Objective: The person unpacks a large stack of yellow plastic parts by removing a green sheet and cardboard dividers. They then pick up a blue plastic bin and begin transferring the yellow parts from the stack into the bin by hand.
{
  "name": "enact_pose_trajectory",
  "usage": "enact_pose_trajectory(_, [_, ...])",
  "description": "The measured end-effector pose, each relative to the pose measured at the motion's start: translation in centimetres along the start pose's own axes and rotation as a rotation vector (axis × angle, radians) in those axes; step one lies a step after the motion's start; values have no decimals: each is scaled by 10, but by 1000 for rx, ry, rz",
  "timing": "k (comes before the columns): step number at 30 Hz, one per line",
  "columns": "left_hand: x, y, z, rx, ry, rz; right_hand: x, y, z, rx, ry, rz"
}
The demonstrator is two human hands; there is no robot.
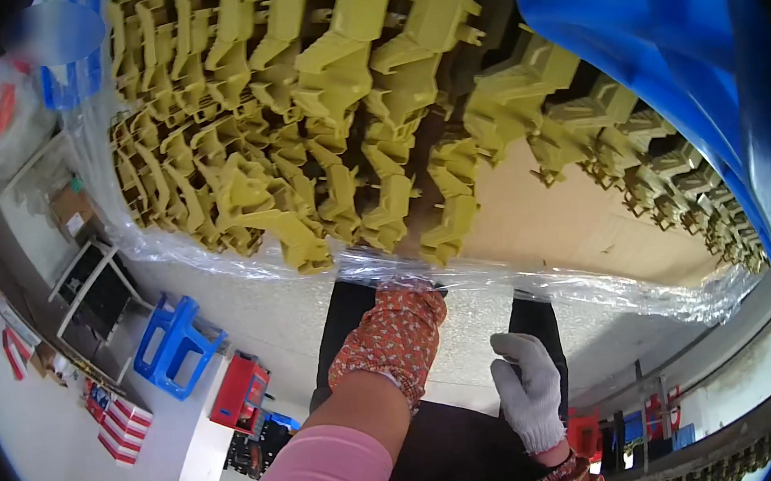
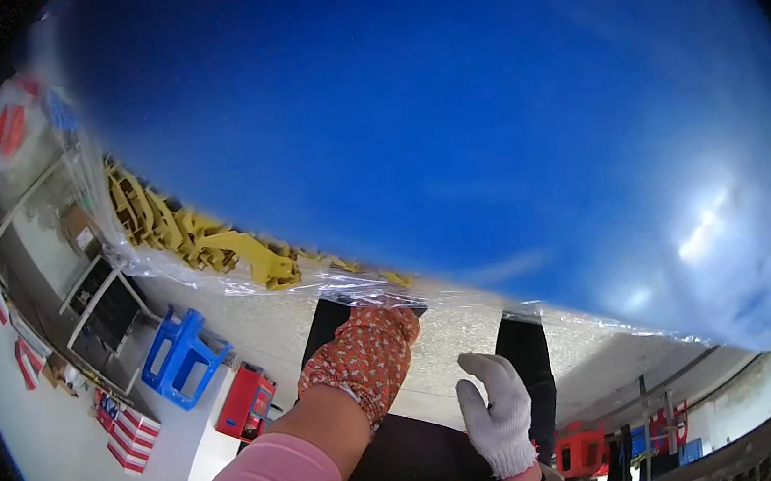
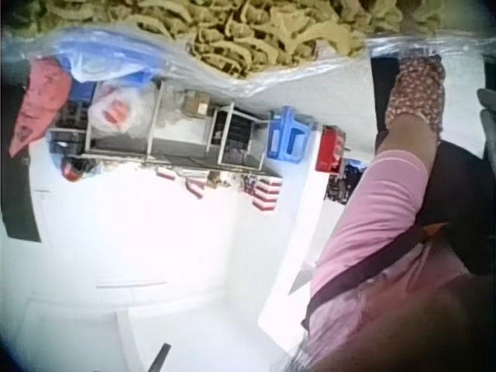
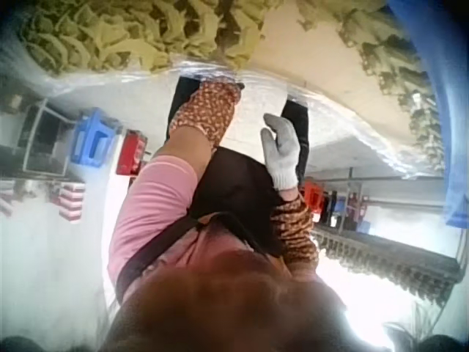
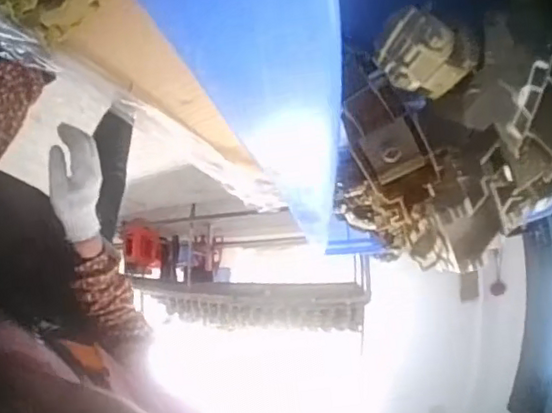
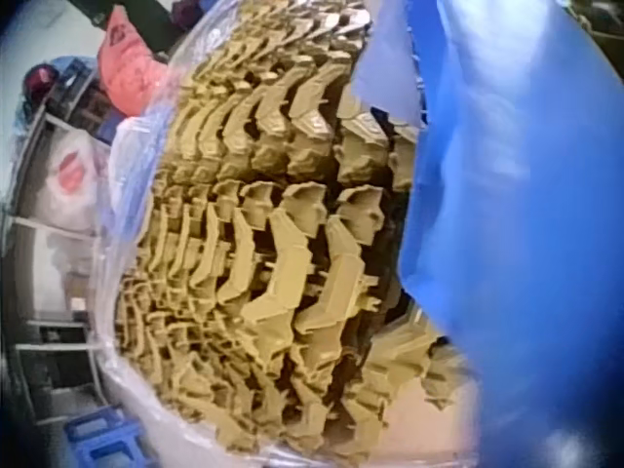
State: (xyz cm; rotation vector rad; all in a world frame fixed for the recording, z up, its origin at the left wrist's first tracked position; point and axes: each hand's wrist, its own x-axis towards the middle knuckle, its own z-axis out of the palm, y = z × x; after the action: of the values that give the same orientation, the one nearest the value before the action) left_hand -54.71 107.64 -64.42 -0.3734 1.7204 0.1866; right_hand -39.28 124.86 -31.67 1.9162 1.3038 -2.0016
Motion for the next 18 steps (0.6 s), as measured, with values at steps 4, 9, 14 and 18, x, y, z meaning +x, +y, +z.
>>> enact_pose_trajectory(4, [-58, -6, -17, 63, -235, 15, 5, -5, -8, -169, 4, -102])
enact_pose_trajectory(9, [-257, 16, -16, 423, -434, 348, -19, -27, 3, -273, -151, 119])
enact_pose_trajectory(14, [-377, 76, -66, 725, -392, 937, -33, -56, 5, 46, -107, 40])
enact_pose_trajectory(18, [-401, 151, -113, 642, -486, 704, -7, -103, 2, 480, -143, 66])
